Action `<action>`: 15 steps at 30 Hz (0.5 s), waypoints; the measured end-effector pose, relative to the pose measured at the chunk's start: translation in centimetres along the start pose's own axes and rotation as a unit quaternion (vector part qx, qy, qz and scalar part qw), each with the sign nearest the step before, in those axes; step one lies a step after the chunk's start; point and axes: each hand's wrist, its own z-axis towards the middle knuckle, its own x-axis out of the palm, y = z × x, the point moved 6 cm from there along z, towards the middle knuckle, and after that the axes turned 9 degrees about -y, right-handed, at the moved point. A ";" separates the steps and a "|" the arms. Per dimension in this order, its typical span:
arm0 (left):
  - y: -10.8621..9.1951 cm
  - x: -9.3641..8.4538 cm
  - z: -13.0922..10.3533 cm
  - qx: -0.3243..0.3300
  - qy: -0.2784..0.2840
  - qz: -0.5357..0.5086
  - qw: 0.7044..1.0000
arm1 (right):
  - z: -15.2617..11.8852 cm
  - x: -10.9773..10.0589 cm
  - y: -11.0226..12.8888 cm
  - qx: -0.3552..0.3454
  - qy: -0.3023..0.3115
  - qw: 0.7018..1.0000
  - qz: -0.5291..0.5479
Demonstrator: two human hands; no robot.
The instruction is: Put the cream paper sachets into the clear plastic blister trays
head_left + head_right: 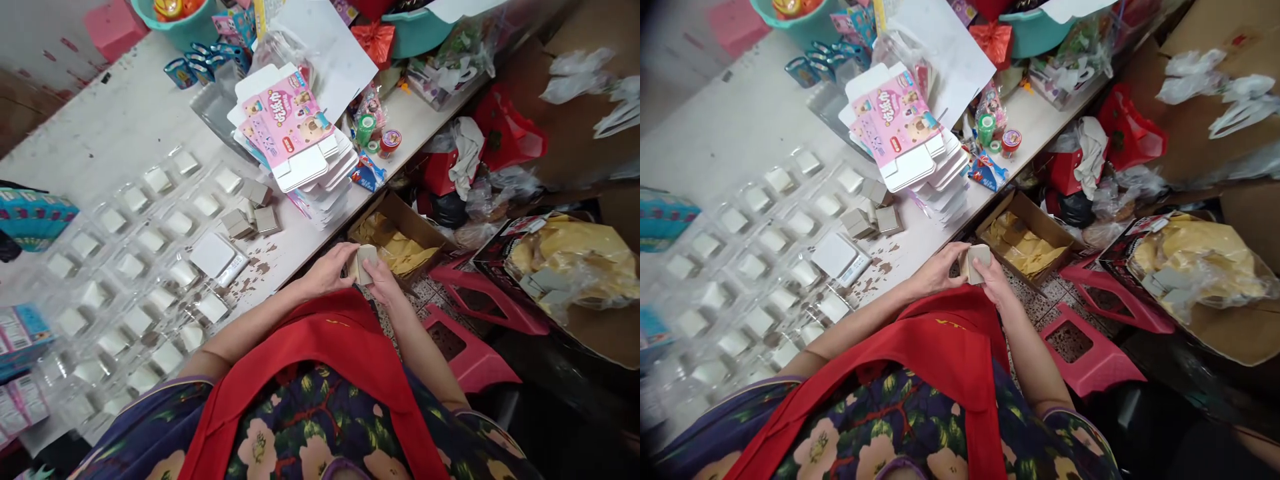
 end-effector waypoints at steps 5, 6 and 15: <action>2.2 0.8 -2.3 -0.010 0.000 0.078 0.997 | -0.8 1.7 -1.8 -0.014 0.031 0.998 -0.045; 2.8 0.7 -2.8 -0.025 -0.010 0.090 0.996 | -1.1 2.0 -2.4 -0.004 0.031 0.998 -0.045; 7.9 1.3 -4.2 -0.197 -0.046 -0.068 0.977 | -3.4 1.3 -7.8 0.143 -0.013 0.987 -0.065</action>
